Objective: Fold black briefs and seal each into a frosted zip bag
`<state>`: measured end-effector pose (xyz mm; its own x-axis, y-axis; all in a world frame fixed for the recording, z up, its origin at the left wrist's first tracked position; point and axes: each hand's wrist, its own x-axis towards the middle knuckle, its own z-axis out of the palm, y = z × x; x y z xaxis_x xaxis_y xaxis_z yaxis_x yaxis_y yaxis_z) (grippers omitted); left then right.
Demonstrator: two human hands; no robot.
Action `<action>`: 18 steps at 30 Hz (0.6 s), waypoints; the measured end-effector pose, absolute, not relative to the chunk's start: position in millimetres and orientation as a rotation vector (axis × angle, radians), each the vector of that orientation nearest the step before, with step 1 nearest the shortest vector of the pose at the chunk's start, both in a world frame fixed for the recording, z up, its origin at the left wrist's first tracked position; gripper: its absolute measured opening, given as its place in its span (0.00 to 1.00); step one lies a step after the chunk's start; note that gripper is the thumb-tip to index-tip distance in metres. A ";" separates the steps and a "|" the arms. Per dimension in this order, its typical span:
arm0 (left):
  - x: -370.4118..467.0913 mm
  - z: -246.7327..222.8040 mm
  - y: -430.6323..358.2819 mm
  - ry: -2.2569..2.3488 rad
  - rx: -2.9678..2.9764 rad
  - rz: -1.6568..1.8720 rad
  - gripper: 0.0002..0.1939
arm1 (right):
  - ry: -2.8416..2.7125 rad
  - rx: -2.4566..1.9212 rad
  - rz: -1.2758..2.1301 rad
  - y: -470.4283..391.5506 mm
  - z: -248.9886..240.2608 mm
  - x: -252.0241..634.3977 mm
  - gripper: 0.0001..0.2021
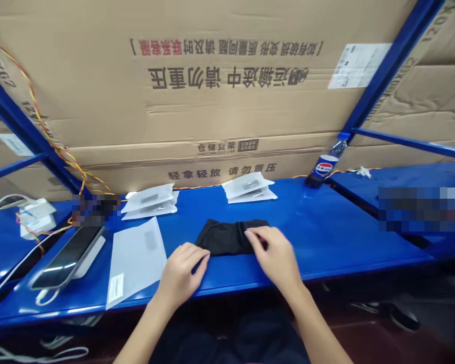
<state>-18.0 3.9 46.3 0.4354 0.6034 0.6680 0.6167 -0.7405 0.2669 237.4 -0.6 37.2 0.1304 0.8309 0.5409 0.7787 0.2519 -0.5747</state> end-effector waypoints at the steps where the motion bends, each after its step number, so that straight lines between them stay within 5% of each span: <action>1: -18.4 46.1 3.2 -1.134 -2.654 -1.208 0.11 | -1.552 -1.559 -0.009 -2.0 29.9 240.5 0.20; 5: -17.6 45.2 2.5 -1.133 -2.662 -1.198 0.11 | -1.364 -1.849 -0.266 -0.1 12.1 266.5 0.24; 11: -17.7 45.1 1.7 -1.128 -2.612 -1.284 0.10 | -1.325 -2.004 0.274 12.5 36.7 283.0 0.15; 18: -16.5 44.7 -1.8 -1.234 -2.579 -1.340 0.11 | -1.440 -1.494 -0.137 3.3 59.3 207.3 0.08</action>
